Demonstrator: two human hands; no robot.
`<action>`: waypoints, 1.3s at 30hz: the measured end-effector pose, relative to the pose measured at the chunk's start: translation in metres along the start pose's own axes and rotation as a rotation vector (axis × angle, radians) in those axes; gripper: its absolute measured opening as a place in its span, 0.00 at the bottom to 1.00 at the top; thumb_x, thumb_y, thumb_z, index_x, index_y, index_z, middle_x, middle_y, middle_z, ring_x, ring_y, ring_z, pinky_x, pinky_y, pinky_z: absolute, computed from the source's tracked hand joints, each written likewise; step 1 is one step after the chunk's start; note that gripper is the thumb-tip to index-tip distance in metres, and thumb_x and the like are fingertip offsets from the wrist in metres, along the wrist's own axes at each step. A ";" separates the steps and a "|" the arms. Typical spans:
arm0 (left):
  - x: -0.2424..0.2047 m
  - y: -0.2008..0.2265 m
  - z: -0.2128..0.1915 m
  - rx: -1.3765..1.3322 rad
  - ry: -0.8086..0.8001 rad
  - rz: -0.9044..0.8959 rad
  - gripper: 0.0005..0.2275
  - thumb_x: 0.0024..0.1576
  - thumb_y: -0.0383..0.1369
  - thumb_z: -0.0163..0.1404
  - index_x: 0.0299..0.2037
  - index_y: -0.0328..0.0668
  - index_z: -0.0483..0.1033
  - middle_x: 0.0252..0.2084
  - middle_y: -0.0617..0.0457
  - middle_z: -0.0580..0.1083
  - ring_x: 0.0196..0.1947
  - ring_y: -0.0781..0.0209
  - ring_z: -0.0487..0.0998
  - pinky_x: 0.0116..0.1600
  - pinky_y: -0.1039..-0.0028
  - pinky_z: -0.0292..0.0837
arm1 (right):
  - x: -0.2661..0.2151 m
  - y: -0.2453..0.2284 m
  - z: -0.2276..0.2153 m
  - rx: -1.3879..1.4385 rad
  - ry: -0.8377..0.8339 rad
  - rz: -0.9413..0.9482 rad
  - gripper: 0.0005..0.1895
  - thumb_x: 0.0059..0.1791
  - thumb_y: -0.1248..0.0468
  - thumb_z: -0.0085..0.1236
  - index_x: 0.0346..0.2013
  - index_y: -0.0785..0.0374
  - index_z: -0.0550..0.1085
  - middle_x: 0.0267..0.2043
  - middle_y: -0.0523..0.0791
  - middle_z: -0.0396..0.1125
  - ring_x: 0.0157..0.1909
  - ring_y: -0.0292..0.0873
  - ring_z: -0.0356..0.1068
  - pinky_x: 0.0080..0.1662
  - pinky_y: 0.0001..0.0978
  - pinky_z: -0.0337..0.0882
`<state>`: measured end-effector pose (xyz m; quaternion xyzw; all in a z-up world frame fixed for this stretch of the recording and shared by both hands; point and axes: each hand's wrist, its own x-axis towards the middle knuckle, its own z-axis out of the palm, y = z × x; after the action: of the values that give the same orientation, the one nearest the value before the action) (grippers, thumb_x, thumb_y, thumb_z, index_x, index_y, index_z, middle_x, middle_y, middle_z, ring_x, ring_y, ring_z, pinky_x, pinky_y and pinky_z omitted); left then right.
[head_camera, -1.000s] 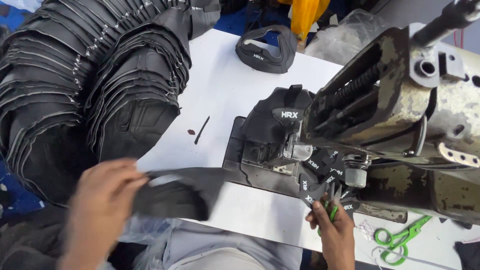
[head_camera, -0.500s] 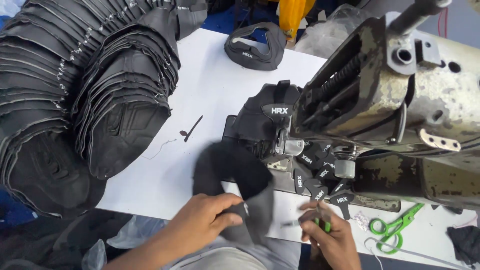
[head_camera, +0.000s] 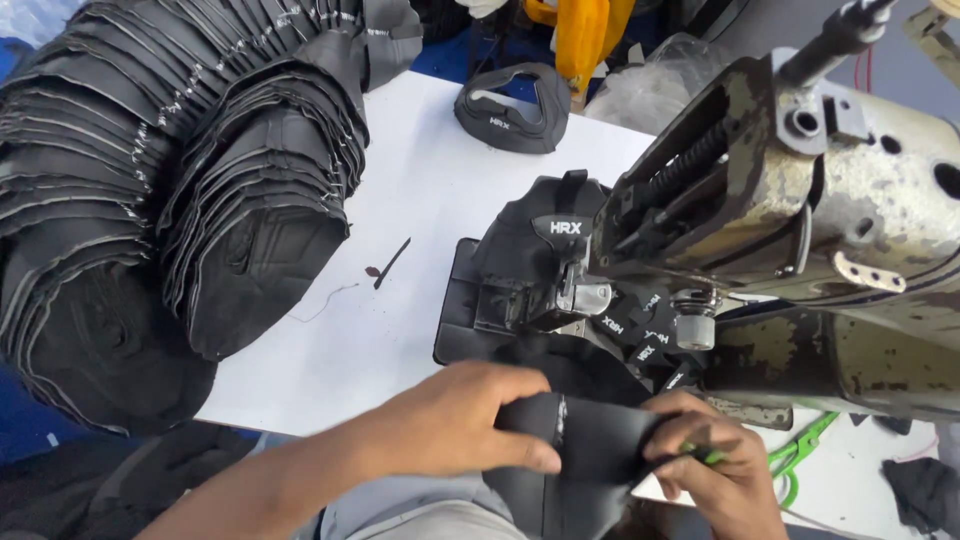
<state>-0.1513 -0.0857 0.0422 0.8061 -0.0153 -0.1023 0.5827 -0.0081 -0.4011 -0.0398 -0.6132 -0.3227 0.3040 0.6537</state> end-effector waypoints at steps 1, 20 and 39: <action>0.004 0.000 -0.001 0.012 -0.017 -0.064 0.21 0.50 0.46 0.61 0.46 0.40 0.77 0.37 0.45 0.79 0.38 0.49 0.82 0.43 0.64 0.74 | 0.001 -0.002 0.006 -0.040 0.047 0.067 0.05 0.41 0.74 0.66 0.28 0.75 0.79 0.49 0.59 0.71 0.28 0.39 0.72 0.27 0.28 0.73; 0.015 -0.025 0.017 0.039 0.125 0.170 0.10 0.56 0.34 0.55 0.41 0.34 0.75 0.32 0.44 0.76 0.36 0.43 0.78 0.39 0.59 0.71 | 0.007 -0.039 0.111 -0.433 0.518 0.432 0.08 0.39 0.69 0.70 0.32 0.67 0.82 0.14 0.43 0.71 0.14 0.32 0.64 0.20 0.26 0.62; 0.022 -0.020 0.019 0.001 0.105 0.144 0.14 0.57 0.41 0.56 0.38 0.34 0.77 0.29 0.46 0.76 0.31 0.51 0.78 0.34 0.64 0.71 | 0.019 -0.046 0.112 -0.315 0.615 0.615 0.09 0.41 0.65 0.72 0.29 0.69 0.81 0.14 0.44 0.67 0.15 0.33 0.62 0.19 0.29 0.62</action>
<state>-0.1353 -0.1007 0.0147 0.8075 -0.0427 -0.0176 0.5881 -0.0854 -0.3209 0.0116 -0.8341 0.0408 0.2353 0.4972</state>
